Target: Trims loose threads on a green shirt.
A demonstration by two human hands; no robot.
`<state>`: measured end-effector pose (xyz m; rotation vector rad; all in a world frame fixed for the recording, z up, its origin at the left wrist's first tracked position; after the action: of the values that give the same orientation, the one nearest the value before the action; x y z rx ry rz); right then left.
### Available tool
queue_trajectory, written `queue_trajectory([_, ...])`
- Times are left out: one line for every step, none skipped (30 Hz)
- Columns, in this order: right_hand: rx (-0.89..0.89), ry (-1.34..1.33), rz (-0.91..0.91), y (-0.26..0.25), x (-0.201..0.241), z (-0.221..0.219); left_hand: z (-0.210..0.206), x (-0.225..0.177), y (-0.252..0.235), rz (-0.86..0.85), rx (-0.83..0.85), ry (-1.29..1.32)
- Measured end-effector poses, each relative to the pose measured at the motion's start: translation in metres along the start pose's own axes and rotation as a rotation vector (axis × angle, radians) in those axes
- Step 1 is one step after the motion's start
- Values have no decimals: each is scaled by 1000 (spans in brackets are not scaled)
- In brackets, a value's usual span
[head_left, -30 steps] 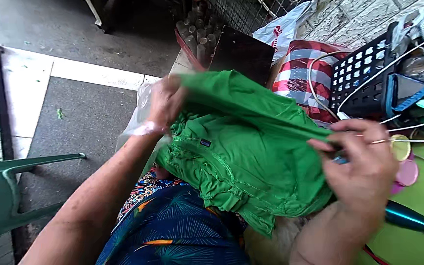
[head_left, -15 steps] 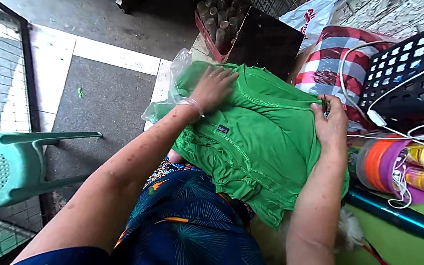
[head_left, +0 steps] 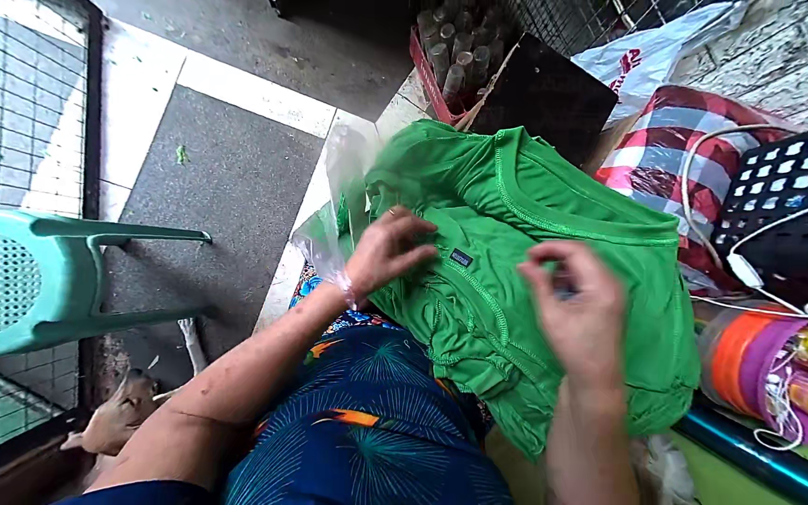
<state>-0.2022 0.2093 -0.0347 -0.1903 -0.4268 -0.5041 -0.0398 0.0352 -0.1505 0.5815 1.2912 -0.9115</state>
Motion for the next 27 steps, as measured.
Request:
queue_trajectory([52, 8, 34, 1, 11, -20, -9, 4, 0, -33, 20, -39])
queue_trajectory([102, 59, 42, 2, 18, -37, -14, 9, -1, -66, 24, -46])
queue_trajectory([166, 118, 18, 3, 22, -49, -15, 13, -2, -76, 20, -23])
queue_trajectory([230, 174, -15, 4, 23, -56, -11, 17, -3, -58, 12, 20])
queue_trajectory([265, 209, -32, 5, 22, -59, -5, 20, -3, -11, 8, 71])
queue_trajectory([265, 217, -26, 7, 20, -59, 1, 21, -3, 54, 5, 117])
queue_trajectory([255, 203, -13, 9, 18, -56, 7, 22, -2, 125, 0, 166])
queue_trajectory([241, 175, -3, 11, 15, -53, 11, 23, 0, 191, -5, 223])
queue_trajectory([226, 153, 0, 12, 11, -48, 13, 23, 2, 236, -12, 280])
queue_trajectory([206, 141, -8, 12, 7, -43, 14, 23, 3, 266, -22, 335])
queue_trajectory([188, 145, -27, 12, 4, -39, 13, 24, 4, 281, -38, 382])
queue_trajectory([182, 159, -54, 10, 1, -35, 12, 24, 6, 289, -59, 421])
queue_trajectory([186, 173, -76, 9, -1, -32, 11, 24, 7, 304, -88, 463])
queue_trajectory([192, 183, -80, 9, -2, -32, 10, 24, 8, 321, -128, 522])
queue_trajectory([189, 190, -59, 10, -1, -33, 9, 24, 9, 342, -173, 609])
queue_trajectory([182, 199, -16, 11, 2, -36, 10, 24, 10, 368, -219, 714])
queue_trajectory([180, 215, 33, 13, 5, -40, 10, 25, 12, 393, -264, 830])
queue_trajectory([187, 242, 71, 15, 9, -44, 11, 24, 13, 416, -309, 939])
queue_trajectory([183, 273, 100, 16, 12, -47, 12, 22, 14, 435, -346, 1016])
queue_trajectory([170, 292, 118, 16, 13, -48, 12, 20, 14, 447, -372, 1057])
queue_trajectory([152, 290, 126, 16, 13, -47, 12, 19, 15, 446, -382, 1071])
queue_trajectory([133, 274, 130, 16, 12, -44, 11, 17, 15, 433, -382, 1056])
queue_trajectory([115, 253, 129, 15, 10, -41, 10, 15, 17, 407, -370, 1005])
queue_trajectory([99, 227, 122, 15, 9, -39, 8, 12, 19, 359, -336, 907])
queue_trajectory([84, 195, 111, 15, 8, -36, 7, 9, 22, 292, -271, 774])
queue_trajectory([74, 159, 99, 14, 7, -34, 6, 4, 23, 209, -200, 604])
queue_trajectory([64, 122, 89, 14, 7, -33, 3, -2, 21, 116, -138, 408])
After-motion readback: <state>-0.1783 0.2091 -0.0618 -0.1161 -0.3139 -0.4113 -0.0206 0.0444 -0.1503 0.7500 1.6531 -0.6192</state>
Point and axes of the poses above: each hand's wrist, its own y-axis away from the middle knuckle, its own z-axis out of the back of the hand, x = y × z, the point moved 2 cm from there along -y, towards the middle knuckle, and after that the axes turned 14 degrees about y, right-handed, at the moved point
